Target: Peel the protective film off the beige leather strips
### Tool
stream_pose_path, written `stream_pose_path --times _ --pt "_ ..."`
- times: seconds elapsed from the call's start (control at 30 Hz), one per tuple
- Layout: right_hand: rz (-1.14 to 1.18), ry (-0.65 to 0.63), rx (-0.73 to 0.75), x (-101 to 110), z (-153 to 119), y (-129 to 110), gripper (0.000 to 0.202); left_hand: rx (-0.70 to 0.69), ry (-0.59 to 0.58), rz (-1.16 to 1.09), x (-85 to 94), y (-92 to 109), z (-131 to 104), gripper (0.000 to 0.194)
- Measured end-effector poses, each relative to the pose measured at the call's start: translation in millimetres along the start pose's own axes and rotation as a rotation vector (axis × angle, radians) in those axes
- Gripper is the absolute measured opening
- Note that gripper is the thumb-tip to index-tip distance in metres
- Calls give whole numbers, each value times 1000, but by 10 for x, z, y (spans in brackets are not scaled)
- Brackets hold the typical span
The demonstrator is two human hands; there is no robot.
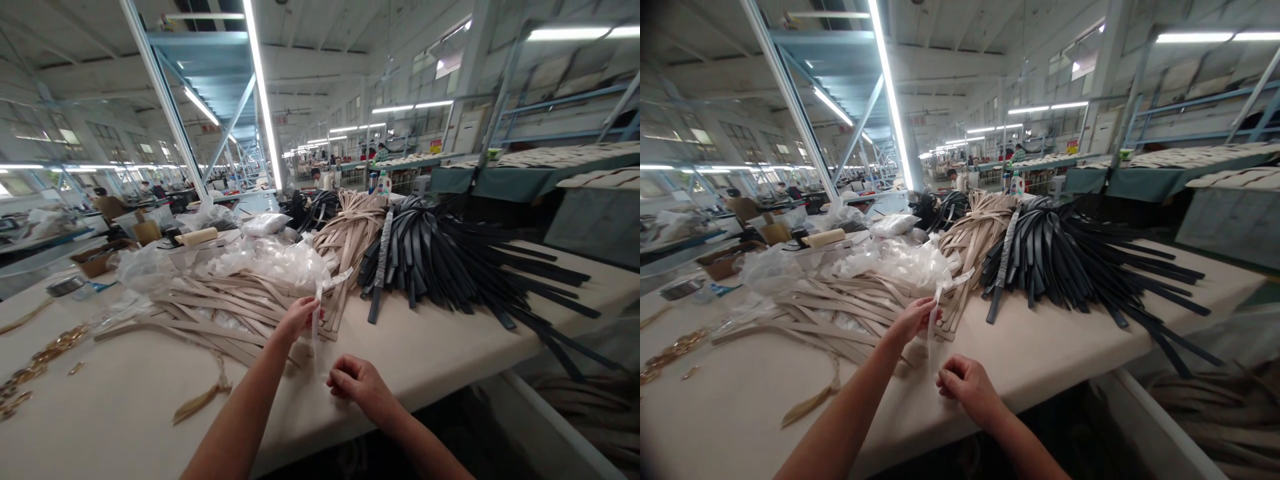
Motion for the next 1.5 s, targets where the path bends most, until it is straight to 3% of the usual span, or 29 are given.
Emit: stream_pose_path --times 0.1,0.3,0.57,0.67,0.77,0.93,1.1,1.2,1.37,1.5 --pt "16 4 9 21 16 11 43 5 -34 -69 22 -59 -136 46" --pt "70 26 -28 68 74 43 47 -82 43 -80 249 -223 -582 47" --pt "95 48 -32 73 138 12 51 -236 326 8 479 -314 -943 52" --pt "65 55 19 13 133 -79 50 -361 464 246 534 -221 -1123 43" --pt "33 49 79 -72 135 -188 47 -610 532 623 501 -61 -1304 30" --pt "45 12 53 -160 228 -262 59 -1008 423 1022 281 77 -1489 36" --pt "98 -37 -109 -158 399 -206 67 -1148 178 1259 2 71 -1533 35" --pt "105 -37 -155 -152 511 -171 64 -1157 72 1305 -95 13 -1520 36" --pt "85 5 -116 -127 607 -173 52 -1163 86 1138 -94 -88 -1683 32" --pt "68 44 -43 -55 574 -234 40 -925 90 887 31 -219 -1852 19"
Point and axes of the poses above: each hand's wrist, its own z-axis towards the middle knuckle, its own x-axis out of the back of the hand, y = z × x, the point moved 5 cm from there along z, towards the middle knuckle, and after that the axes turned 4 degrees about z, right-handed, at the moved point
